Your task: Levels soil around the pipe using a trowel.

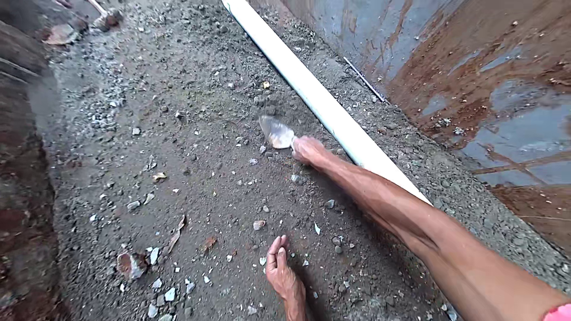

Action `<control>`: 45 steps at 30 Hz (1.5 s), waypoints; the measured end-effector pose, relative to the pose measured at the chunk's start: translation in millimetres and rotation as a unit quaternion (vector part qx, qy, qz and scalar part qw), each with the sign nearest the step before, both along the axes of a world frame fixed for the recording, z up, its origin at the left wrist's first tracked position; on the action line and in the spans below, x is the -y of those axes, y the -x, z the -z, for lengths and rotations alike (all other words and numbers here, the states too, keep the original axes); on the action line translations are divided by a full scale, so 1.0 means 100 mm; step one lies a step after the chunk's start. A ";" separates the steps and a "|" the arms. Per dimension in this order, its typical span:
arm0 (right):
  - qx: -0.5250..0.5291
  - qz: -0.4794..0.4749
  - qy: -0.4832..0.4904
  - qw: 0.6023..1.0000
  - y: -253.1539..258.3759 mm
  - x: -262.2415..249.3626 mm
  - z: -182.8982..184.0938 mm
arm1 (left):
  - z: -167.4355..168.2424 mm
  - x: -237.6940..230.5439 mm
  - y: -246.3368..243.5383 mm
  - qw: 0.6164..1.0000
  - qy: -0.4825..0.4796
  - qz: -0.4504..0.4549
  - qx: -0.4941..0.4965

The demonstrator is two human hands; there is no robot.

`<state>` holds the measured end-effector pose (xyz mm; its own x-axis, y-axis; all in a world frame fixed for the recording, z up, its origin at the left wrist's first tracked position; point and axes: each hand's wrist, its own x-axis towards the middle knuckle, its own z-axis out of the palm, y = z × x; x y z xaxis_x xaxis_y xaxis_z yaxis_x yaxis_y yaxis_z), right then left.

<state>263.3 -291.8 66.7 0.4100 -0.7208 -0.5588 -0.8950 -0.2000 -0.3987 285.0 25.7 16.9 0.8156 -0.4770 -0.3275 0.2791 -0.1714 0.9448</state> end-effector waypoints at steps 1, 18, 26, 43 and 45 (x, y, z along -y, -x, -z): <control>-0.004 0.011 -0.003 1.000 0.03 0.05 0.02 | 0.00 0.04 0.03 1.000 -0.001 0.003 -0.005; -0.045 0.104 -0.068 0.991 1.49 -1.23 0.07 | -0.02 0.23 0.48 0.994 0.018 0.112 -0.010; 0.032 -0.047 -0.140 0.989 1.11 -1.91 -0.11 | -0.01 0.10 0.47 0.995 0.021 0.092 0.031; 0.374 0.234 -0.305 0.844 0.06 -1.37 0.13 | -0.02 -0.10 0.34 0.999 0.019 0.030 0.034; 0.327 0.217 -0.306 0.867 -0.27 -1.21 0.14 | -0.07 -0.10 0.27 0.998 0.021 0.032 0.045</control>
